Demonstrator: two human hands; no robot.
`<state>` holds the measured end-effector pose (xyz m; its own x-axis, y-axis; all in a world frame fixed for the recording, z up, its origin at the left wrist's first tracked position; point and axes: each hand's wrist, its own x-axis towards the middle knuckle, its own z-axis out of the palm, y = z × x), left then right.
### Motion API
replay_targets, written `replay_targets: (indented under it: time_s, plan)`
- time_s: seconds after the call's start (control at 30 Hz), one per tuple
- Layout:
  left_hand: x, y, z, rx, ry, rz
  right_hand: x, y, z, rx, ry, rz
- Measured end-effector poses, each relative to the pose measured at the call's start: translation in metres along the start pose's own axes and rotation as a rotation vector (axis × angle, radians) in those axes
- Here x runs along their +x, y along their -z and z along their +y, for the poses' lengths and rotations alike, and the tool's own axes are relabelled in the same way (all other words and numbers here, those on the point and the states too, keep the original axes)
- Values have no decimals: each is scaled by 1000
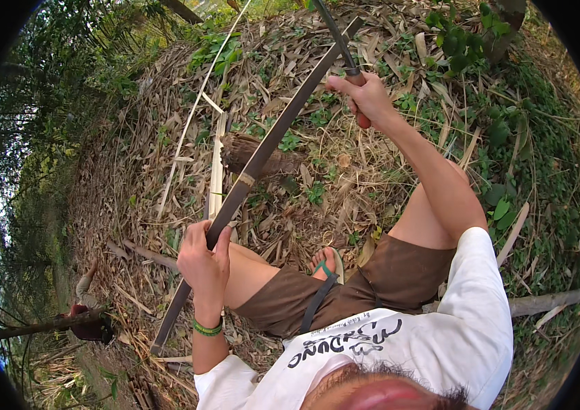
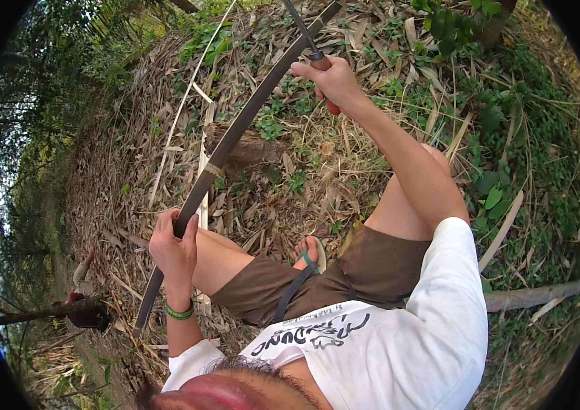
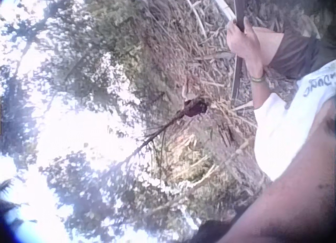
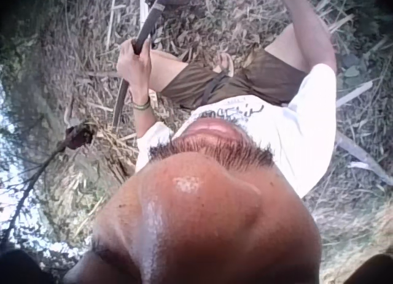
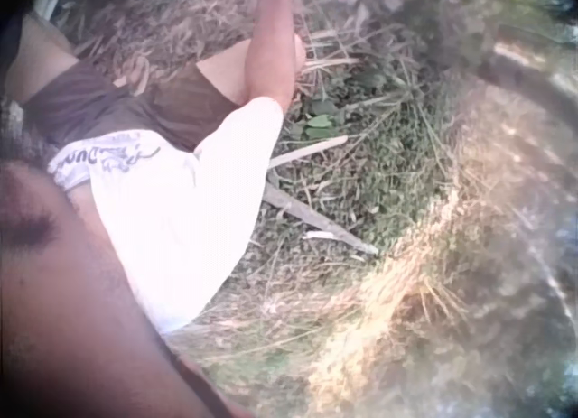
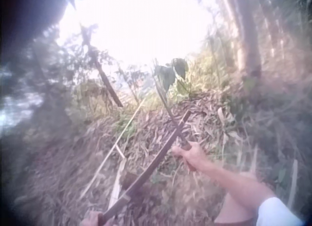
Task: The person shaves thin layers of wood from a long strip of bamboo using a machete.
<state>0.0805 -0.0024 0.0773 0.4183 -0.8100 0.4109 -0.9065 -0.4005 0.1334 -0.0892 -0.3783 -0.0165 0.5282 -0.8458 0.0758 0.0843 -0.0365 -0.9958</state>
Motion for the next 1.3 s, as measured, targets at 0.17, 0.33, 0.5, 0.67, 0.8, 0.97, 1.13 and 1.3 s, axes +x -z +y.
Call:
replay_targets:
  time_s: [0.17, 0.33, 0.5, 0.67, 0.8, 0.97, 1.13, 1.3]
  plan:
    - [19, 0, 9, 59, -8, 27, -9, -9, -5, -137, -15, 70]
    - [30, -5, -3, 192, -196, 244, -10, -16, 3, -2, -109, 137]
    - [40, -4, -6, 260, -304, 349, -9, -26, 9, 421, -255, 245]
    - [52, -6, 1, 259, -452, 412, 0, -17, 15, 611, -327, 366]
    - [19, -13, 18, -10, -605, 479, 11, -3, 20, 726, -326, 441]
    - [-35, -54, 21, -573, -293, -97, 21, 9, 29, 722, -274, 477]
    - [-45, -72, 9, -1156, 307, -256, 16, 15, 20, 715, -258, 464]
    - [-4, -38, 11, -1531, 160, 259, 7, 8, 24, 651, -345, 448]
